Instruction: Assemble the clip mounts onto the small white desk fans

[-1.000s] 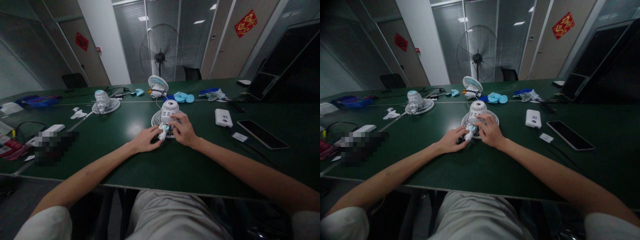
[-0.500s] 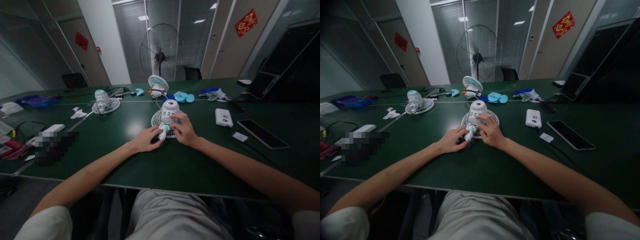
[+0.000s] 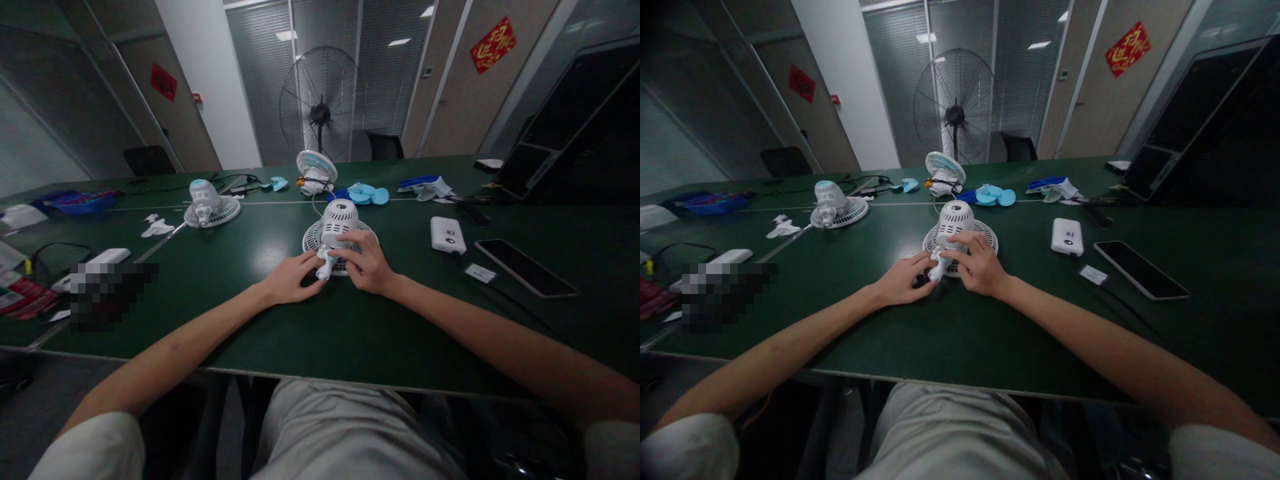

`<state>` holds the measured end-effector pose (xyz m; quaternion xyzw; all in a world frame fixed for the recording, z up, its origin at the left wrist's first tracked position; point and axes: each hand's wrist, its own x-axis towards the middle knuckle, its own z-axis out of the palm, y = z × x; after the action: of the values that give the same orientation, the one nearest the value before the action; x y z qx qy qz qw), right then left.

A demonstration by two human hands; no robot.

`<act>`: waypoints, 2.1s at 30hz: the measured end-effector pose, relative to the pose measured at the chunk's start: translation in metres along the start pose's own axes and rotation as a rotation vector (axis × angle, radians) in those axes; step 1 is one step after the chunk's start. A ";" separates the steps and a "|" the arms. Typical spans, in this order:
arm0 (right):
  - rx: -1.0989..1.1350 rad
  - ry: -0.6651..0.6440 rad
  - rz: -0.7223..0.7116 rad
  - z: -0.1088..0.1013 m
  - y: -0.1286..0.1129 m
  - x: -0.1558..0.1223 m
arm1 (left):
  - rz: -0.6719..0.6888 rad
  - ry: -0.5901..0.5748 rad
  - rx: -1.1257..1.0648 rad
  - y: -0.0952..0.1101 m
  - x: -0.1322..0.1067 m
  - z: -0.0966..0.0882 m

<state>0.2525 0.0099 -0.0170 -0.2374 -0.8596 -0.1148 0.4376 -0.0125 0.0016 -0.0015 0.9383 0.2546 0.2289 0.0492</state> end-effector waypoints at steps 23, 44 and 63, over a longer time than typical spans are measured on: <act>0.046 0.001 -0.017 -0.001 0.001 -0.001 | -0.005 -0.011 -0.007 -0.001 -0.001 0.000; 0.057 0.072 -0.032 0.000 0.002 0.000 | 0.004 0.001 0.017 -0.003 -0.001 0.002; 0.055 0.085 -0.028 0.003 0.004 -0.002 | 0.003 0.004 0.039 -0.003 -0.001 0.003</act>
<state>0.2533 0.0136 -0.0200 -0.2079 -0.8463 -0.1072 0.4786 -0.0136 0.0040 -0.0052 0.9390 0.2574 0.2260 0.0302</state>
